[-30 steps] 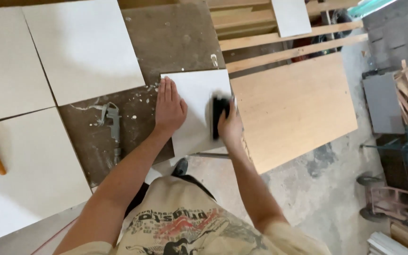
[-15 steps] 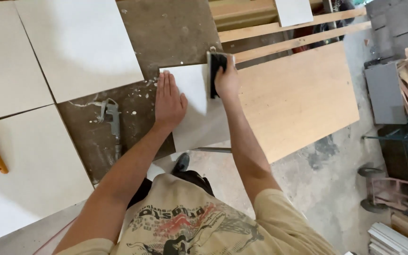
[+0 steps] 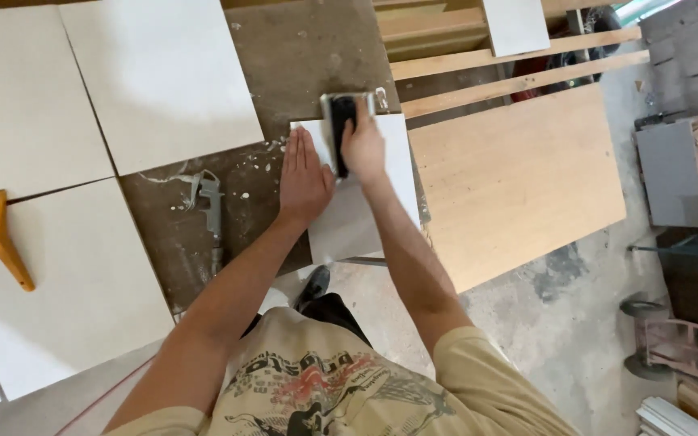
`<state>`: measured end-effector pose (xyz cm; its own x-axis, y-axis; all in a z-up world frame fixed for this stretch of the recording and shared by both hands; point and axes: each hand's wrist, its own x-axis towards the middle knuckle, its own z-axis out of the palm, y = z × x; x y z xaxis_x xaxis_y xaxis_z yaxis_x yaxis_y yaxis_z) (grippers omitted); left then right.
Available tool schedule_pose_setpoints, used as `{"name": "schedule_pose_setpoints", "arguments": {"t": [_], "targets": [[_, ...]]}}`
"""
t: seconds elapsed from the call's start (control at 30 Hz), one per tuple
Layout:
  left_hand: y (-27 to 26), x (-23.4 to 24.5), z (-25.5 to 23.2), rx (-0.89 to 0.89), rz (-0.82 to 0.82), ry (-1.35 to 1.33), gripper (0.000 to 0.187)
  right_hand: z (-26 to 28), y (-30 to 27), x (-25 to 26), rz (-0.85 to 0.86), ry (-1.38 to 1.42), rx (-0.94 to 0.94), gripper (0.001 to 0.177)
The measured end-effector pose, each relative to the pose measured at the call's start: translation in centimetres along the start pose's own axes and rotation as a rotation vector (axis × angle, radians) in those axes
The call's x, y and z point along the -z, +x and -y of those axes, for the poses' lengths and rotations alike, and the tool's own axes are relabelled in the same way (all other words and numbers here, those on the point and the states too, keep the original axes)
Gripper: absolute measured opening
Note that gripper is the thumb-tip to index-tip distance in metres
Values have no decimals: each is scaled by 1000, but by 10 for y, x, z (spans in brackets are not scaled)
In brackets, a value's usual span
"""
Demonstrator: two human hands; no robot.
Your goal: Sanding the edges and surfaces of small white wooden panels using a hand sanding block and trimming excess material with a utility knife.
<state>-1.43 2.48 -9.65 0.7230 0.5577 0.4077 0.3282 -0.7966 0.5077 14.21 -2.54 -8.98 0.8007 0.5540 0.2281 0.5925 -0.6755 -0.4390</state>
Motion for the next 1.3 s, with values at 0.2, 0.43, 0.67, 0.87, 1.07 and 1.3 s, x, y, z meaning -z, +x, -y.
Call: {"name": "schedule_pose_setpoints", "arguments": {"t": [0.2, 0.43, 0.67, 0.87, 1.07, 1.3], "targets": [[0, 8, 3, 6, 63, 23, 71, -50, -105, 103, 103, -63, -135, 52], [-3, 7, 1, 0, 59, 13, 71, 0, -67, 45, 35, -33, -38, 55], [4, 6, 5, -53, -7, 38, 70, -75, -105, 96, 97, -94, -154, 53], [-1, 1, 6, -35, 17, 40, 69, 15, -155, 86, 166, -8, -145, 55], [-1, 15, 1, -27, 88, 41, 69, -65, -147, 121, 140, -25, -175, 50], [-1, 21, -2, 5, 183, 17, 67, 12, -208, 115, 342, 140, -109, 53]]}}
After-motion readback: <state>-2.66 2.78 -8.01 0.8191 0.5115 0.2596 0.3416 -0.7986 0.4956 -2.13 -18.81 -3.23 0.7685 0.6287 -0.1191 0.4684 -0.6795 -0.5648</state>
